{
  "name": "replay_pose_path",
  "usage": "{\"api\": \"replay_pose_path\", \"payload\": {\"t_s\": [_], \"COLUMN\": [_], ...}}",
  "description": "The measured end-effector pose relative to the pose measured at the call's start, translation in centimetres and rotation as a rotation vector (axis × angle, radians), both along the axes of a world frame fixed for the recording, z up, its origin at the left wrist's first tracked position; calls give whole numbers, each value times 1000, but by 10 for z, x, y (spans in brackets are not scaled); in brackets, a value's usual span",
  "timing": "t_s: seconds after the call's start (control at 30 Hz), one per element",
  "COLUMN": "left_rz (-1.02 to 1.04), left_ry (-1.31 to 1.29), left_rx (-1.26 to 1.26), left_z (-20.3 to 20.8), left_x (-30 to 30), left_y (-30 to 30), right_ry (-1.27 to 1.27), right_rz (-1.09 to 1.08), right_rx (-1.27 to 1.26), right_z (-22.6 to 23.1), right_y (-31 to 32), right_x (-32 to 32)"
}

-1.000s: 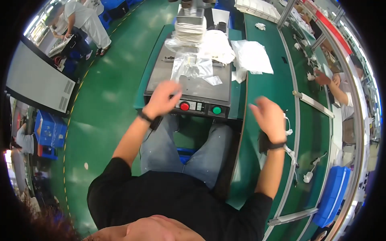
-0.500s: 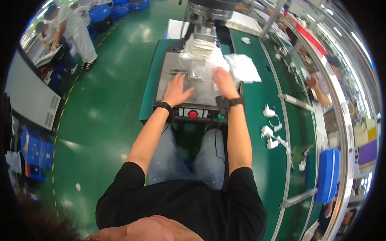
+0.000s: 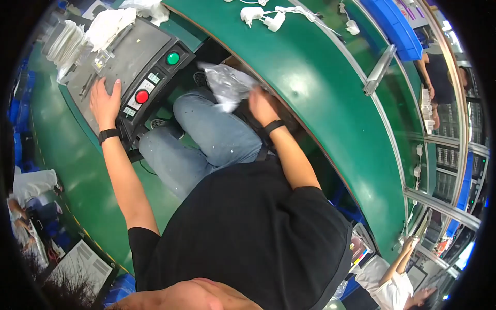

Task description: The person picks up a power adapter from the conveyor belt, places it into a plastic bag on the machine, and presses the buttons to seal it. They then remove the sealed bag, place it back onto the conveyor belt, and repeat the process.

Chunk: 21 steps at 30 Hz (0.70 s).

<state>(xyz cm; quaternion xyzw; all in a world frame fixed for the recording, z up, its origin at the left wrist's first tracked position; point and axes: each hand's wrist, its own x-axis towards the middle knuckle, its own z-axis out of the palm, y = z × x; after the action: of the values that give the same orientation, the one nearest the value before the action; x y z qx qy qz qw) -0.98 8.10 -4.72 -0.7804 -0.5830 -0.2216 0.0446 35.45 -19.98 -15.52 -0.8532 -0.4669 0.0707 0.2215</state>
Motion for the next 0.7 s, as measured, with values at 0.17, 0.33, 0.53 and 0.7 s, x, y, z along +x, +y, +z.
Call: {"api": "replay_pose_path", "payload": {"t_s": [0.17, 0.33, 0.53, 0.7], "left_rz": [-37, 43, 26, 49], "left_ry": [-35, 35, 6, 39], "left_rx": [-32, -18, 57, 18], "left_z": [-11, 6, 2, -2], "left_x": [-4, -23, 16, -9], "left_y": [-8, -4, -3, -9], "right_ry": [104, 438, 283, 257], "right_rz": [-77, -132, 116, 283], "right_rx": [-626, -580, -872, -626], "right_z": [-127, -178, -216, -102], "right_y": [-60, -53, -73, 16], "right_x": [72, 55, 131, 33]}}
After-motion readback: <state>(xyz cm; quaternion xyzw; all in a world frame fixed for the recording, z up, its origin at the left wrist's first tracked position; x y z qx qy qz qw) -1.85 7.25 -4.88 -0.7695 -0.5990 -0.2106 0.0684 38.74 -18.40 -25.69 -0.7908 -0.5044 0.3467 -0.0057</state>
